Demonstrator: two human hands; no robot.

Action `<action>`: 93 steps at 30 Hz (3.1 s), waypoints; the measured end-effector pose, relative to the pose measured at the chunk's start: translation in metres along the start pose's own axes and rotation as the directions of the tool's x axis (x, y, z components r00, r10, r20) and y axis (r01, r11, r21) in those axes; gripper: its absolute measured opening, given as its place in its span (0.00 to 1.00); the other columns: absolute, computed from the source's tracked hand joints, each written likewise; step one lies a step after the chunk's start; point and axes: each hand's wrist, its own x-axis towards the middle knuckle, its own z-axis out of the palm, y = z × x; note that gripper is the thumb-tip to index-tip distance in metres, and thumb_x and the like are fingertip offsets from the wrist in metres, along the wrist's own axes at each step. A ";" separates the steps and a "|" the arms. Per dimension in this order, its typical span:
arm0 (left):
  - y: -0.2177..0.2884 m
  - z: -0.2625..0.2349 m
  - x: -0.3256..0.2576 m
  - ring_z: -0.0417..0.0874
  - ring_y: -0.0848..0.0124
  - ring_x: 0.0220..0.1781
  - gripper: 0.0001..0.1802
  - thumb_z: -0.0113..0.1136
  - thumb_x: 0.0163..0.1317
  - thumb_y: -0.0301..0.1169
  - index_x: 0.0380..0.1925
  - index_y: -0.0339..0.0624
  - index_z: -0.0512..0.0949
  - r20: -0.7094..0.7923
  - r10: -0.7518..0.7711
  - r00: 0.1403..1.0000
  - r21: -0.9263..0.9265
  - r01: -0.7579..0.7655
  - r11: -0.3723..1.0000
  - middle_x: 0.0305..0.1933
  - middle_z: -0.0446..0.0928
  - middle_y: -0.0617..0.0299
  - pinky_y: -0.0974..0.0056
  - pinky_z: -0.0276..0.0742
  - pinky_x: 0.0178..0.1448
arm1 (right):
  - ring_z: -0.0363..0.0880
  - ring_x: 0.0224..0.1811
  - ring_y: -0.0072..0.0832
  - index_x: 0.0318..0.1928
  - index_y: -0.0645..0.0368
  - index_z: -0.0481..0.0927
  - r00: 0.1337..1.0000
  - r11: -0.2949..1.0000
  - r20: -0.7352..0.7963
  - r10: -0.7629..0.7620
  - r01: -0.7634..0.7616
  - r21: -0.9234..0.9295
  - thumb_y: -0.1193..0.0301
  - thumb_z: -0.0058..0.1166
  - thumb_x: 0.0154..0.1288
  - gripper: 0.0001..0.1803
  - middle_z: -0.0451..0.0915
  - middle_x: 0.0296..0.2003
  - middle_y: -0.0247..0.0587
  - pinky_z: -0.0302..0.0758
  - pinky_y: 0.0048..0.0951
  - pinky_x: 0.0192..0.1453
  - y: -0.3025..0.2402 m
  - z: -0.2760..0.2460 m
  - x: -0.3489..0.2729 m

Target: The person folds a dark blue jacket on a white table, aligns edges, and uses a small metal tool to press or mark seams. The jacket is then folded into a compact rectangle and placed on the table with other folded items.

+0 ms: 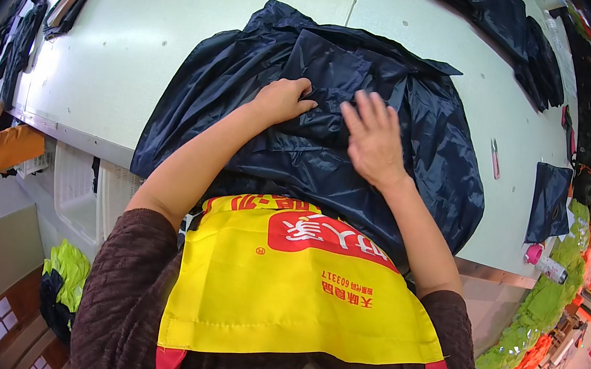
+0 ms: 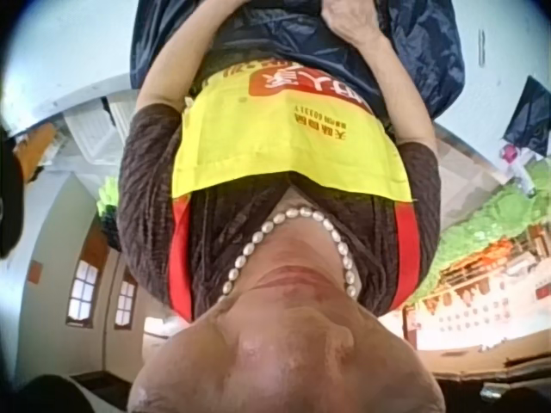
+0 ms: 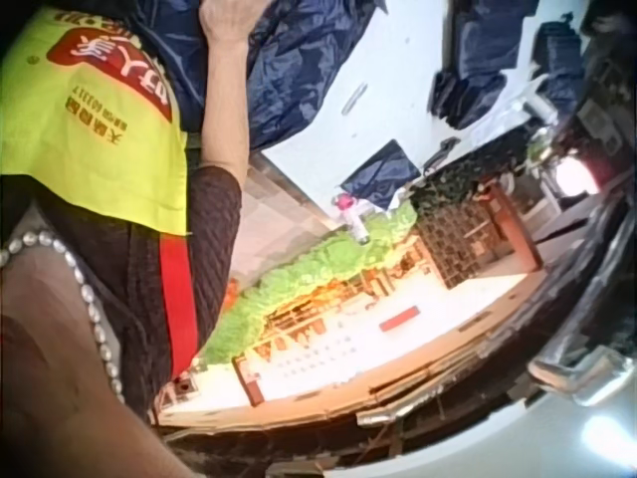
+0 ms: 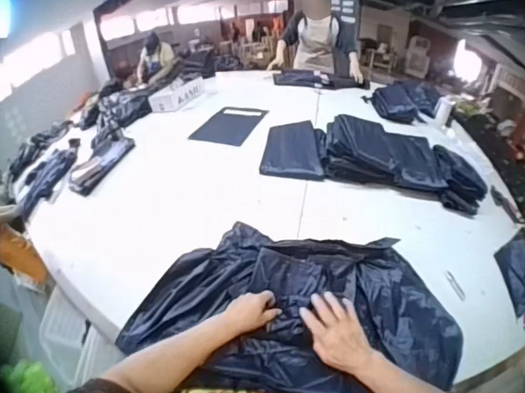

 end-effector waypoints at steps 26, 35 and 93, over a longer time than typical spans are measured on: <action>0.008 0.014 -0.018 0.81 0.60 0.36 0.14 0.60 0.56 0.42 0.39 0.48 0.80 -0.131 0.559 0.819 0.080 -0.553 0.829 0.30 0.79 0.57 0.59 0.76 0.42 | 0.71 0.39 0.32 0.32 0.55 0.81 0.981 0.946 -0.090 0.175 -0.141 0.293 0.67 0.58 0.54 0.06 0.78 0.31 0.33 0.65 0.36 0.47 0.019 0.051 -0.004; 0.007 0.022 0.001 0.80 0.61 0.37 0.12 0.59 0.57 0.42 0.32 0.48 0.82 -0.055 0.339 0.939 0.000 -0.340 0.941 0.31 0.79 0.60 0.59 0.76 0.40 | 0.73 0.41 0.32 0.39 0.56 0.80 0.978 0.992 -0.200 -0.062 0.082 0.092 0.67 0.64 0.49 0.16 0.77 0.37 0.36 0.69 0.32 0.47 0.010 0.041 -0.002; 0.006 0.000 0.082 0.74 0.69 0.42 0.12 0.57 0.52 0.32 0.38 0.45 0.79 -0.402 0.620 0.673 0.382 -0.492 0.782 0.37 0.78 0.67 0.63 0.66 0.46 | 0.73 0.36 0.35 0.39 0.58 0.81 0.989 0.994 -0.126 -0.080 0.089 0.068 0.63 0.62 0.51 0.16 0.77 0.30 0.35 0.72 0.35 0.42 0.093 0.025 0.098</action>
